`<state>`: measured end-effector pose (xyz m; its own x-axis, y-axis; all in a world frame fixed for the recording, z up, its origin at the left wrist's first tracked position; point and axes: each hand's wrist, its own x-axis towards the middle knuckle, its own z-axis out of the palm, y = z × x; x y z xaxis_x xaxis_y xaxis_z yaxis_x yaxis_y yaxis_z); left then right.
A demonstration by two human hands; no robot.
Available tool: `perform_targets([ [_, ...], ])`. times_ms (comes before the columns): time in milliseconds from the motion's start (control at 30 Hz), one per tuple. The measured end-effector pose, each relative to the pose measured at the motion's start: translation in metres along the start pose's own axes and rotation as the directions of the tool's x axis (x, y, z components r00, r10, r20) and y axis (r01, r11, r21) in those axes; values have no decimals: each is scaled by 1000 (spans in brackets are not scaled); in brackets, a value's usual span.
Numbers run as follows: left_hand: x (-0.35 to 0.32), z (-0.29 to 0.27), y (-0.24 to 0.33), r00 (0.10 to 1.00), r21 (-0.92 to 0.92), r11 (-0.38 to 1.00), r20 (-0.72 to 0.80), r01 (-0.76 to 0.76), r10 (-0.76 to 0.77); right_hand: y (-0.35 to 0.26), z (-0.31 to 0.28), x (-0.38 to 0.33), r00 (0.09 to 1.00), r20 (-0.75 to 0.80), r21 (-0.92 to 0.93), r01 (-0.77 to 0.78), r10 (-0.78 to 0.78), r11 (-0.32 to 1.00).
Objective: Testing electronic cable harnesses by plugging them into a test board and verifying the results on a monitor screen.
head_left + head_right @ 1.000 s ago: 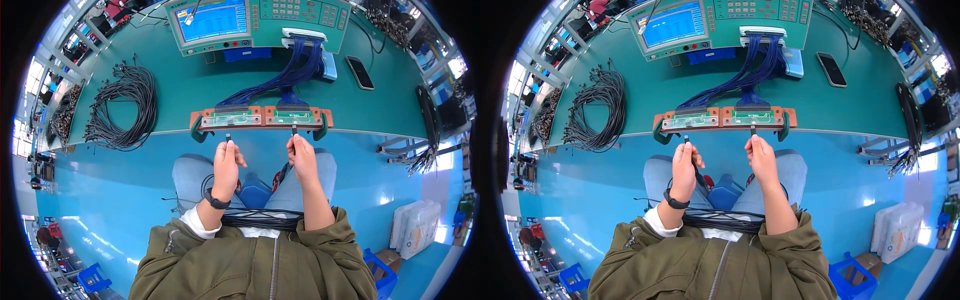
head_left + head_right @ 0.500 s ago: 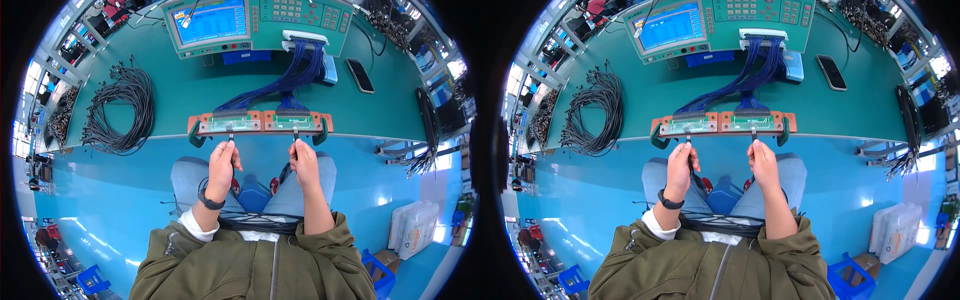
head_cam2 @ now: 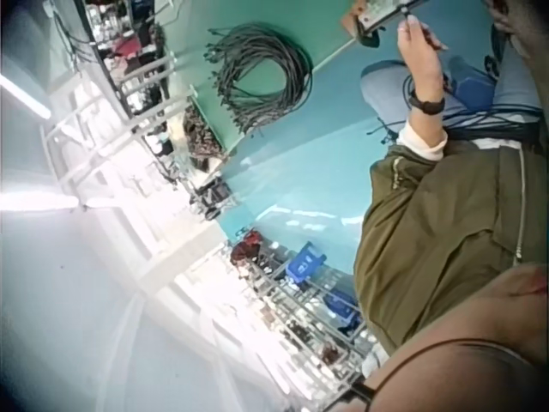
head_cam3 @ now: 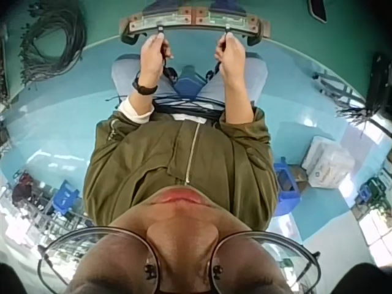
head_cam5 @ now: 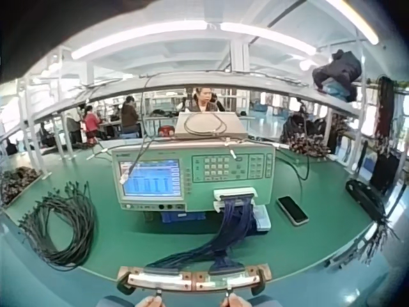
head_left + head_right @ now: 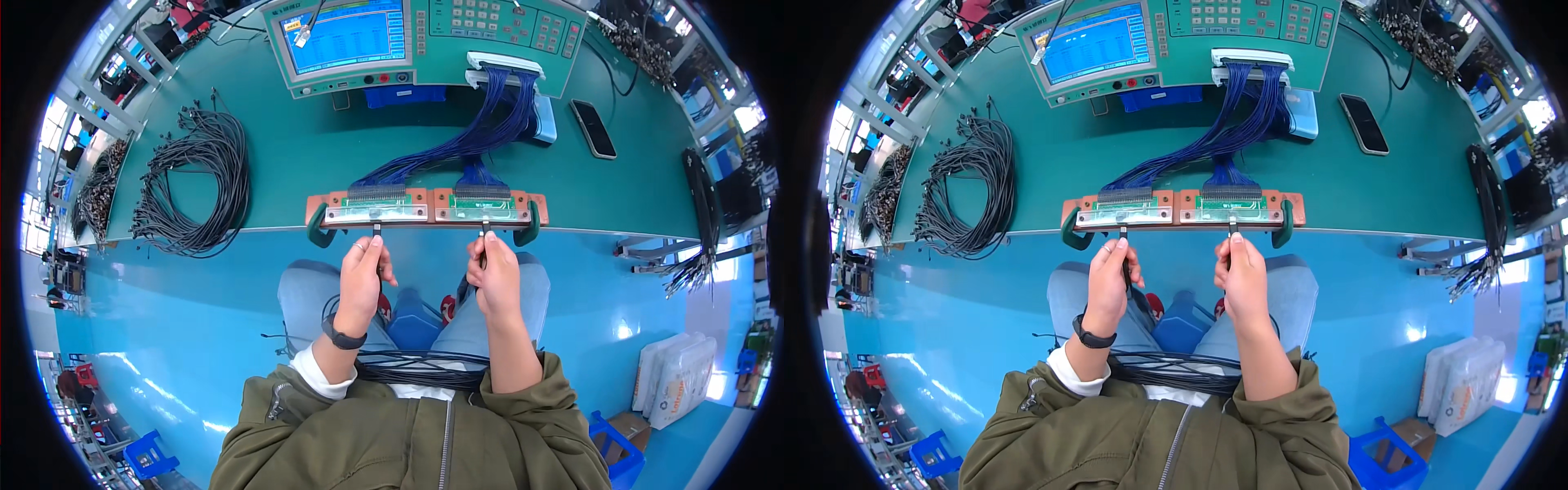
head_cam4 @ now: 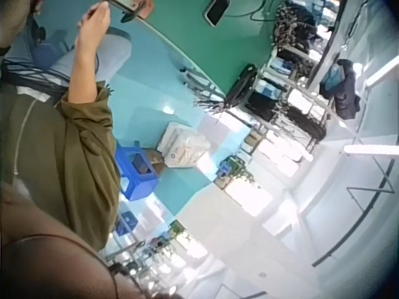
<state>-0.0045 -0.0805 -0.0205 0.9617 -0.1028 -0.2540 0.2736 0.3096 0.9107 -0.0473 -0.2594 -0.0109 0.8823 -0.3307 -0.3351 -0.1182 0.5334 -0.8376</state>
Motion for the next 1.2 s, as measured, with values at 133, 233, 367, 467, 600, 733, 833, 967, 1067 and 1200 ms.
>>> perform_targets([
  [133,2,2,1,1000,14,1000,12,7,-7,0,4,3,1000,6,61,17,-17,998],
  [233,3,3,-1,1000,16,1000,-11,-7,7,-2,-5,9,998,52,-53,36,-33,998],
  [367,1,9,-1,998,19,1000,-54,-14,15,-6,-14,14,997,74,-180,47,-34,983],
  [467,-1,13,-2,996,20,999,-87,-25,26,-8,-20,13,996,86,-268,59,-37,962],
  [600,-1,13,-2,993,16,1000,-116,14,-12,-18,-21,3,999,5,-444,38,-40,895],
  [733,7,13,9,999,16,1000,-49,-6,7,-17,-32,5,992,74,-455,126,-103,881],
  [833,16,0,17,995,68,996,76,58,-63,-15,-38,5,985,68,-458,170,-157,872],
  [967,-7,-52,58,981,660,741,193,-125,-7,-42,-79,-14,958,99,-562,278,-270,779],
  [1067,-19,-136,90,988,836,526,143,-154,62,-70,-158,-37,900,-14,-605,340,-436,720],
  [1200,-51,-271,75,875,847,446,-422,289,236,-82,-289,-76,881,-203,-969,-118,-426,218],
])
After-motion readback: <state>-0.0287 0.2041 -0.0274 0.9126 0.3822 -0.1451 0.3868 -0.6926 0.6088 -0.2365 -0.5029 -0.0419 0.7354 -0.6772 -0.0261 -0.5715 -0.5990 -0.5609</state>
